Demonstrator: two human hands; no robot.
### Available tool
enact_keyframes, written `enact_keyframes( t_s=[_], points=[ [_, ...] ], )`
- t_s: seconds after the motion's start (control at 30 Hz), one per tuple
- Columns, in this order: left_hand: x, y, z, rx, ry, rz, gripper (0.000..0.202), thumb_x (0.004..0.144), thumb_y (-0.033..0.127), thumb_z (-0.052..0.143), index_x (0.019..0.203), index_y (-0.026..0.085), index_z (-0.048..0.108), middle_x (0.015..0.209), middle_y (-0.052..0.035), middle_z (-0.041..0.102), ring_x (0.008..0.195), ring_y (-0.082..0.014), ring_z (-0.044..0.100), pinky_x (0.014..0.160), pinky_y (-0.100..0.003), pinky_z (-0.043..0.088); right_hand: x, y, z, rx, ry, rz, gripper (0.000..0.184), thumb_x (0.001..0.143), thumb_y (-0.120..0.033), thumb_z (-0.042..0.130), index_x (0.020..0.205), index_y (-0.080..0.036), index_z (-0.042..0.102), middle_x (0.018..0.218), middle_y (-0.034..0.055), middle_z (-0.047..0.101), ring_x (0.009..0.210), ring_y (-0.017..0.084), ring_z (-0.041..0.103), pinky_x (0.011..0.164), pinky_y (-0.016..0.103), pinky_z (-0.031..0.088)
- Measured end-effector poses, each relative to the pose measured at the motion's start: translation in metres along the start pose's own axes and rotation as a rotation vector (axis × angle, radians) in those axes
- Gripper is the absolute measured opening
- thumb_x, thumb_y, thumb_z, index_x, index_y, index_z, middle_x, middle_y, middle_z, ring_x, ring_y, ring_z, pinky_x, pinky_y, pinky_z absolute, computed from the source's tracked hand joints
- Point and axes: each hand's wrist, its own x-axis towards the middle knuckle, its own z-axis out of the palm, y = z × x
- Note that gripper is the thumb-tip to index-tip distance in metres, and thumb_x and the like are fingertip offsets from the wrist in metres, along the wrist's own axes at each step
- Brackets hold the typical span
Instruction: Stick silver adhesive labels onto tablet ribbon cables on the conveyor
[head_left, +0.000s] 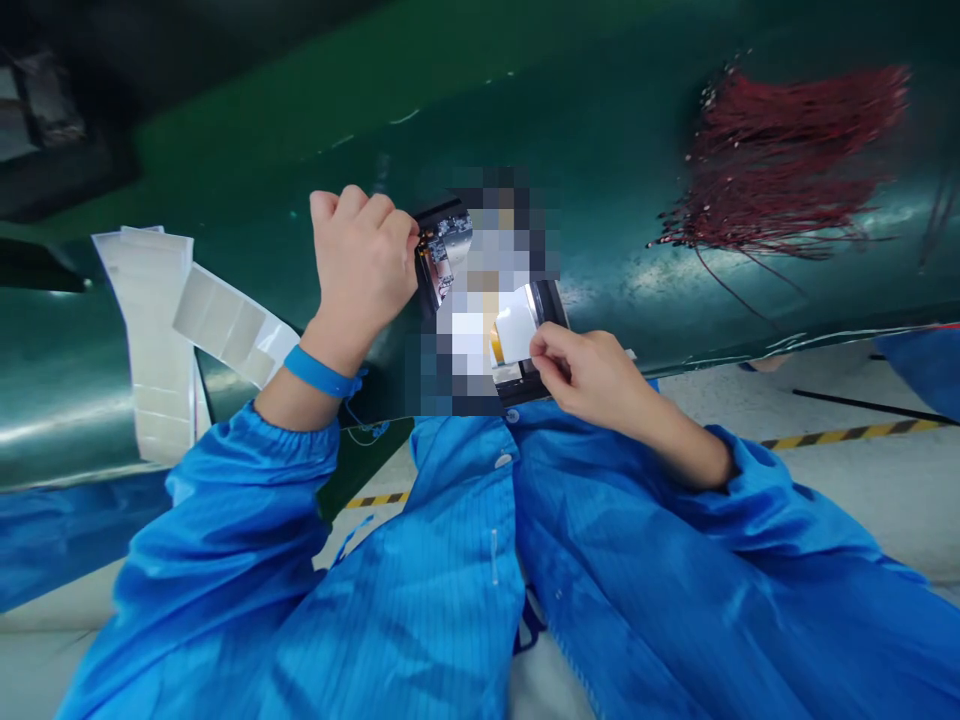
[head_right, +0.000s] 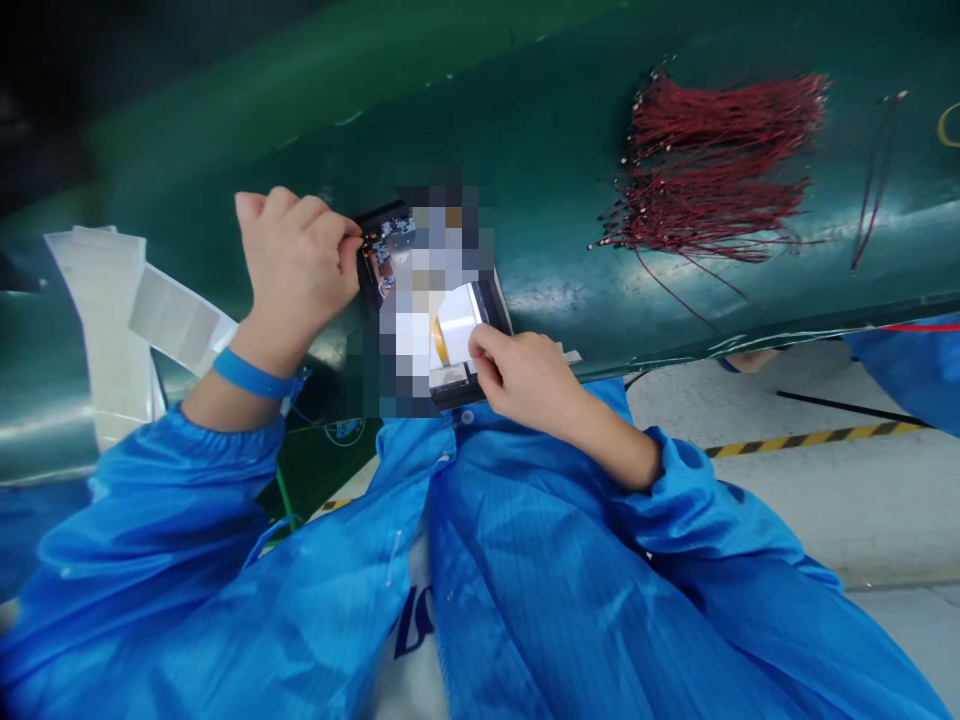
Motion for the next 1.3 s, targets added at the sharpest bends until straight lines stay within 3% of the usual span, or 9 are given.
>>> enact_keyframes(
  t_s=[0.17, 0.33, 0.47, 0.7, 0.87, 0.97, 1.1, 1.3],
  points=[
    [0.004, 0.006, -0.003, 0.011, -0.012, -0.005, 0.055, 0.108, 0.064, 0.034, 0.103, 0.021, 0.068, 0.102, -0.0093, 0.058, 0.111, -0.0282, 0.035, 0.112, -0.056, 0.014, 0.000, 0.002, 0.001, 0.001, 0.003, -0.011, 0.009, 0.095, -0.024, 0.050, 0.094, -0.023, 0.059, 0.065, -0.0032, 0.058, 0.056, 0.014, 0.050, 0.063, 0.030, 0.023],
    [0.010, 0.026, -0.008, 0.210, -0.120, -0.126, 0.045, 0.108, 0.048, 0.034, 0.108, 0.018, 0.067, 0.108, -0.0143, 0.058, 0.112, -0.0311, 0.035, 0.107, -0.058, 0.019, 0.000, 0.003, 0.001, 0.010, 0.015, -0.023, 0.008, 0.095, -0.024, 0.052, 0.093, -0.023, 0.059, 0.065, -0.0032, 0.057, 0.056, 0.014, 0.048, 0.063, 0.030, 0.024],
    [0.014, 0.025, -0.005, 0.186, -0.132, -0.181, 0.051, 0.106, 0.057, 0.035, 0.112, 0.015, 0.064, 0.116, -0.0150, 0.057, 0.118, -0.0317, 0.035, 0.111, -0.057, 0.015, 0.000, 0.003, 0.001, 0.019, 0.019, -0.031, 0.008, 0.095, -0.024, 0.051, 0.094, -0.023, 0.059, 0.065, -0.0031, 0.058, 0.056, 0.014, 0.049, 0.063, 0.030, 0.024],
    [0.010, -0.009, 0.000, 0.027, 0.011, 0.058, 0.062, 0.105, 0.073, 0.034, 0.101, 0.020, 0.067, 0.100, -0.0103, 0.059, 0.105, -0.0281, 0.037, 0.110, -0.057, 0.019, 0.000, 0.004, 0.001, 0.034, 0.008, -0.035, 0.008, 0.095, -0.023, 0.051, 0.093, -0.023, 0.058, 0.066, -0.0027, 0.059, 0.057, 0.015, 0.050, 0.064, 0.030, 0.025],
    [0.013, 0.005, -0.021, 0.091, -0.076, 0.104, 0.064, 0.106, 0.071, 0.034, 0.102, 0.019, 0.072, 0.096, -0.0123, 0.060, 0.101, -0.0281, 0.036, 0.105, -0.059, 0.024, 0.000, 0.003, -0.001, 0.031, 0.003, -0.036, 0.009, 0.095, -0.023, 0.049, 0.093, -0.023, 0.058, 0.068, -0.0022, 0.059, 0.058, 0.015, 0.050, 0.065, 0.030, 0.026],
    [0.016, 0.011, -0.030, 0.149, -0.133, 0.127, 0.072, 0.106, 0.073, 0.024, 0.104, 0.018, 0.071, 0.093, -0.0130, 0.057, 0.100, -0.0278, 0.035, 0.102, -0.057, 0.025, 0.000, 0.003, -0.002, 0.034, 0.006, -0.034, 0.008, 0.095, -0.023, 0.050, 0.093, -0.023, 0.058, 0.069, -0.0017, 0.061, 0.059, 0.015, 0.052, 0.065, 0.030, 0.026],
    [0.019, 0.006, -0.030, 0.215, -0.122, 0.270, 0.087, 0.105, 0.074, 0.004, 0.104, 0.020, 0.073, 0.090, -0.0133, 0.055, 0.095, -0.0284, 0.035, 0.097, -0.054, 0.026, 0.000, 0.005, -0.001, 0.046, 0.007, -0.037, 0.008, 0.095, -0.023, 0.050, 0.094, -0.023, 0.059, 0.069, -0.0017, 0.061, 0.059, 0.015, 0.052, 0.065, 0.030, 0.027],
    [0.020, 0.006, -0.032, 0.332, -0.170, 0.285, 0.076, 0.110, 0.058, 0.010, 0.109, 0.016, 0.073, 0.095, -0.0170, 0.059, 0.098, -0.0308, 0.038, 0.092, -0.054, 0.027, -0.001, 0.005, -0.001, 0.049, 0.007, -0.042, 0.009, 0.095, -0.024, 0.049, 0.093, -0.023, 0.058, 0.068, -0.0020, 0.061, 0.059, 0.015, 0.051, 0.064, 0.030, 0.026]
  ],
)
